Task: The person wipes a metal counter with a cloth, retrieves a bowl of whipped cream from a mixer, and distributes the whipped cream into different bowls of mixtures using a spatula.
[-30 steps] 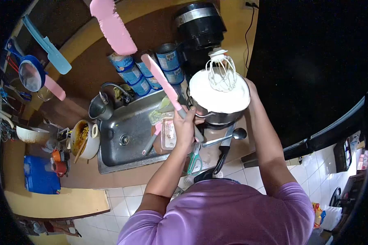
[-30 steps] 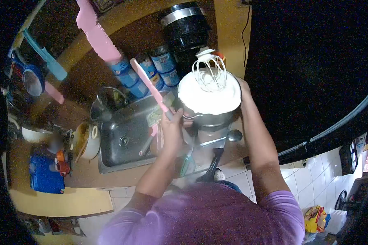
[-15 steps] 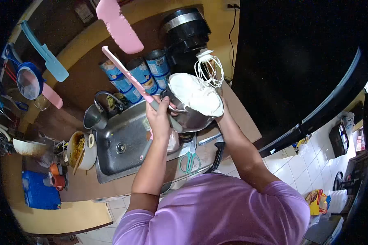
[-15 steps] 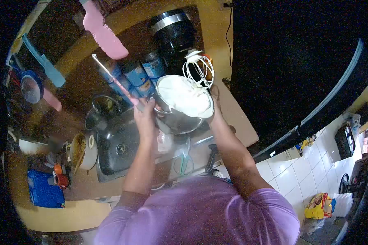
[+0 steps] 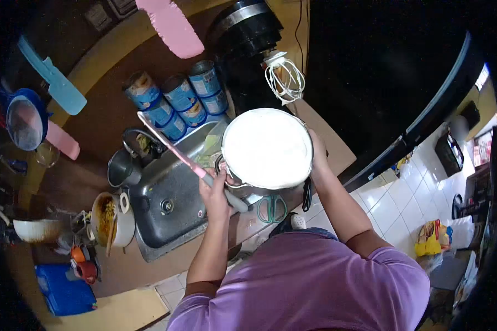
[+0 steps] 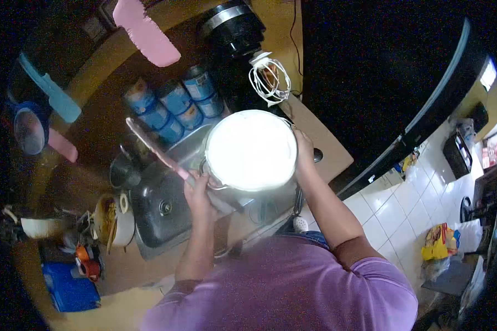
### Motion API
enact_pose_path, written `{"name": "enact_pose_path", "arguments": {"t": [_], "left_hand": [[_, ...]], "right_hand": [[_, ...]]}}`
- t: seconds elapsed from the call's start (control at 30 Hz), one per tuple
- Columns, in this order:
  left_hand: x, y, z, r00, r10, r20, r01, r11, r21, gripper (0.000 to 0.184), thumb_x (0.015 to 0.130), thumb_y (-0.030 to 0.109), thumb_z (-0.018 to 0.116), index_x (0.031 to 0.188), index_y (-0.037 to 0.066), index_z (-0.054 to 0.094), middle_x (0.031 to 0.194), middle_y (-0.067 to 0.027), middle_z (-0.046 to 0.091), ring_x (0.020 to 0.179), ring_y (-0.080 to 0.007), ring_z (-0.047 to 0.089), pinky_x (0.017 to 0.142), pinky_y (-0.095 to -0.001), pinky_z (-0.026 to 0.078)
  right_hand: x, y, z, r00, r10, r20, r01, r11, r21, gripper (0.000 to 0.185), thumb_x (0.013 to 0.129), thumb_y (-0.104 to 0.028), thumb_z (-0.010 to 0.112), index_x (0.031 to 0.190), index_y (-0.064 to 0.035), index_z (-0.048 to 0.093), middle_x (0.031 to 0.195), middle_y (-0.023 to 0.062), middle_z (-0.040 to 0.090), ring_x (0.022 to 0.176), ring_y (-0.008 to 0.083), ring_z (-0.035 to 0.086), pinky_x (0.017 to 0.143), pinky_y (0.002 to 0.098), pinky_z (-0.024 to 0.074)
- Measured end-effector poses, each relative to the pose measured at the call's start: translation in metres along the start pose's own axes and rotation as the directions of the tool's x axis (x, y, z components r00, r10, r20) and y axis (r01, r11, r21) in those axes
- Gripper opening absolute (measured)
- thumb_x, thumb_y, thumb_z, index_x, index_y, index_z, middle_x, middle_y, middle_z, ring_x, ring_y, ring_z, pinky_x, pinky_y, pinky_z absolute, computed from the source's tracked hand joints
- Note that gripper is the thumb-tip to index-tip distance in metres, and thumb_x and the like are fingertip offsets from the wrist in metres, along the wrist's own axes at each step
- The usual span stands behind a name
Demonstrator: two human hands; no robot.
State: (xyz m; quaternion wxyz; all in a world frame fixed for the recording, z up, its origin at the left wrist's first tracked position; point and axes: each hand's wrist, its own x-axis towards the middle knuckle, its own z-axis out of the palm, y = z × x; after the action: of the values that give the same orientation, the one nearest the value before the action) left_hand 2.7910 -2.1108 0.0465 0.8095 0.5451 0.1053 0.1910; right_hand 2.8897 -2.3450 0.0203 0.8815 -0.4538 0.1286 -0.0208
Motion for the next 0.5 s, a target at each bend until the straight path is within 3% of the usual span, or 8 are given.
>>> {"name": "enact_pose_path", "arguments": {"t": [0.1, 0.2, 0.27, 0.37, 0.4, 0.43, 0.5], "left_hand": [[-0.011, 0.001, -0.009, 0.991, -0.097, 0.091, 0.114, 0.974, -0.197, 0.019, 0.089, -0.001, 0.056, 0.093, 0.009, 0.04, 0.07, -0.0046, 0.052, 0.062, -0.014, 0.055, 0.058, -0.0275, 0.049], [-0.035, 0.013, 0.007, 0.965, -0.079, 0.25, 0.128, 0.974, -0.189, 0.02, 0.089, -0.003, 0.054, 0.092, 0.009, 0.039, 0.073, -0.005, 0.051, 0.062, -0.0129, 0.054, 0.059, -0.0259, 0.047], [-0.055, 0.019, 0.022, 0.938, -0.06, 0.341, 0.087, 0.994, -0.064, 0.02, 0.089, -0.003, 0.054, 0.092, 0.009, 0.039, 0.075, -0.0048, 0.051, 0.062, -0.013, 0.054, 0.06, -0.0262, 0.047], [-0.086, 0.01, 0.049, 0.861, -0.149, 0.486, 0.167, 0.986, 0.006, 0.019, 0.089, -0.003, 0.056, 0.09, 0.008, 0.04, 0.077, -0.0037, 0.049, 0.065, -0.0136, 0.056, 0.062, -0.0273, 0.047], [-0.095, 0.008, 0.066, 0.838, -0.13, 0.529, 0.14, 0.99, 0.021, 0.018, 0.089, -0.003, 0.056, 0.09, 0.008, 0.041, 0.078, -0.0033, 0.048, 0.066, -0.0138, 0.056, 0.063, -0.0272, 0.047], [-0.106, -0.002, 0.079, 0.806, -0.166, 0.568, 0.17, 0.984, 0.045, 0.018, 0.089, -0.002, 0.057, 0.09, 0.008, 0.041, 0.078, -0.0034, 0.049, 0.067, -0.014, 0.057, 0.063, -0.0271, 0.047], [-0.129, -0.024, 0.111, 0.723, -0.215, 0.657, 0.208, 0.974, 0.09, 0.017, 0.09, 0.0, 0.057, 0.091, 0.008, 0.042, 0.08, -0.0032, 0.051, 0.069, -0.0145, 0.059, 0.061, -0.028, 0.049]], "right_hand": [[-0.042, -0.023, 0.003, 0.998, -0.049, -0.042, 0.045, 0.995, -0.091, 0.035, 0.098, -0.029, 0.051, 0.115, 0.0, 0.061, 0.095, 0.0099, 0.067, 0.084, 0.0163, 0.065, 0.074, 0.0277, 0.0523], [-0.079, -0.048, -0.012, 0.986, -0.113, -0.127, 0.101, 0.99, -0.098, 0.033, 0.099, -0.028, 0.049, 0.114, -0.0005, 0.061, 0.094, 0.0083, 0.066, 0.082, 0.0152, 0.065, 0.073, 0.027, 0.0525], [-0.101, -0.074, -0.029, 0.984, -0.118, -0.137, 0.091, 0.977, -0.191, 0.033, 0.1, -0.029, 0.048, 0.111, -0.0007, 0.061, 0.095, 0.0068, 0.066, 0.081, 0.0148, 0.065, 0.07, 0.0269, 0.0525], [-0.123, -0.093, -0.087, 0.965, -0.175, -0.193, 0.168, 0.984, -0.053, 0.031, 0.098, -0.028, 0.05, 0.107, -0.0013, 0.063, 0.09, 0.0072, 0.066, 0.078, 0.0148, 0.064, 0.068, 0.0273, 0.0521], [-0.105, -0.073, -0.142, 0.851, -0.522, -0.06, 0.447, 0.778, -0.441, 0.029, 0.096, -0.025, 0.052, 0.103, -0.0001, 0.065, 0.09, 0.0082, 0.066, 0.078, 0.0149, 0.064, 0.068, 0.0277, 0.0518], [-0.128, -0.096, -0.152, 0.822, -0.562, -0.086, 0.474, 0.761, -0.443, 0.029, 0.096, -0.025, 0.052, 0.103, -0.0001, 0.065, 0.09, 0.0082, 0.066, 0.078, 0.0149, 0.064, 0.068, 0.0277, 0.0518], [-0.184, -0.146, -0.16, 0.894, -0.358, -0.268, 0.311, 0.928, -0.204, 0.027, 0.095, -0.021, 0.052, 0.101, 0.0014, 0.065, 0.092, 0.009, 0.067, 0.08, 0.0149, 0.064, 0.069, 0.0287, 0.0515]]}}
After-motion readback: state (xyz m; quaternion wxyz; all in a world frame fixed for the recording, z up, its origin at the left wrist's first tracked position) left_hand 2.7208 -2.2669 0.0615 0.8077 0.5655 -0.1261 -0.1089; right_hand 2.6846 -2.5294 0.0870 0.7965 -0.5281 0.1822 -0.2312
